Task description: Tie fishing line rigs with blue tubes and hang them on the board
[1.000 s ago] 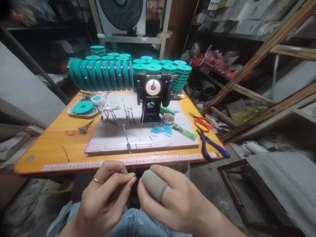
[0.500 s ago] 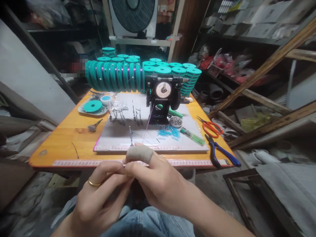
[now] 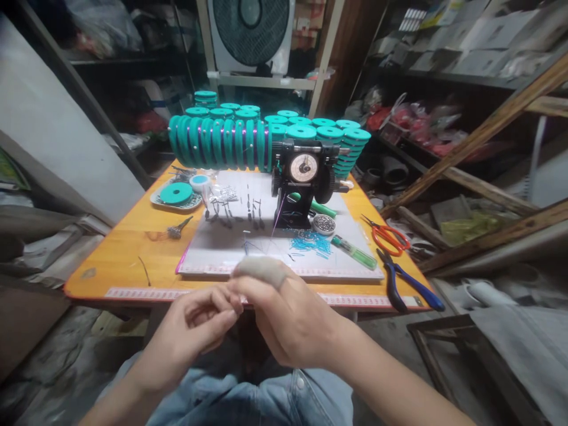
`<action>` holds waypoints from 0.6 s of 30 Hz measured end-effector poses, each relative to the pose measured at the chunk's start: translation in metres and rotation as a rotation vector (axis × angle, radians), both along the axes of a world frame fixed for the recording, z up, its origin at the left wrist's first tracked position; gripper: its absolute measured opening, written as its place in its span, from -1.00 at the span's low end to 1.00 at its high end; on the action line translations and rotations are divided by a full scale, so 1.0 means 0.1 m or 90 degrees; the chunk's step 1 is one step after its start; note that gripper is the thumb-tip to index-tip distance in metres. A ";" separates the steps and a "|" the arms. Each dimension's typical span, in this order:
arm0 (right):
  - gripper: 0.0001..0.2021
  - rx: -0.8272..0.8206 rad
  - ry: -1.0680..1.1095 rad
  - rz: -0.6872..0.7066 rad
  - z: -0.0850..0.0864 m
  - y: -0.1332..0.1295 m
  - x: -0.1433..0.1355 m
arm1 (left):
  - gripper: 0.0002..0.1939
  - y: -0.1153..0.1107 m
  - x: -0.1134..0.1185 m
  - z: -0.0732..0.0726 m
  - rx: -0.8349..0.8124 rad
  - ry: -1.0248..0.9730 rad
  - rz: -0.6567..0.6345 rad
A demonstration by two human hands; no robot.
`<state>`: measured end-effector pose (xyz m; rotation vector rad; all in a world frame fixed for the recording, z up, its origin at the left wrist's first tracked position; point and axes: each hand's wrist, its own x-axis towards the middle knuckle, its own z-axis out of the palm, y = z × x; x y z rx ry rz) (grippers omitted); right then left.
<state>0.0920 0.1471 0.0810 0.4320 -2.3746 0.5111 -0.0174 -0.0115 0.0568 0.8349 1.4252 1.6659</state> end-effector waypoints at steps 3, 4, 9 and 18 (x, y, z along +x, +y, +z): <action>-0.77 0.097 0.016 0.025 -0.06 0.04 0.08 | -0.68 0.04 0.01 -0.02 -0.054 -0.352 -0.085; -0.79 0.112 0.016 0.012 -0.07 0.04 0.09 | -0.68 0.05 0.02 -0.03 -0.061 -0.395 -0.095; -0.85 0.044 0.035 -0.044 -0.09 0.00 0.10 | -0.69 0.09 0.05 -0.06 -0.054 -0.463 -0.112; -0.85 -0.123 -0.024 -0.066 0.00 -0.07 0.11 | -0.84 0.02 0.12 -0.06 0.119 0.506 0.167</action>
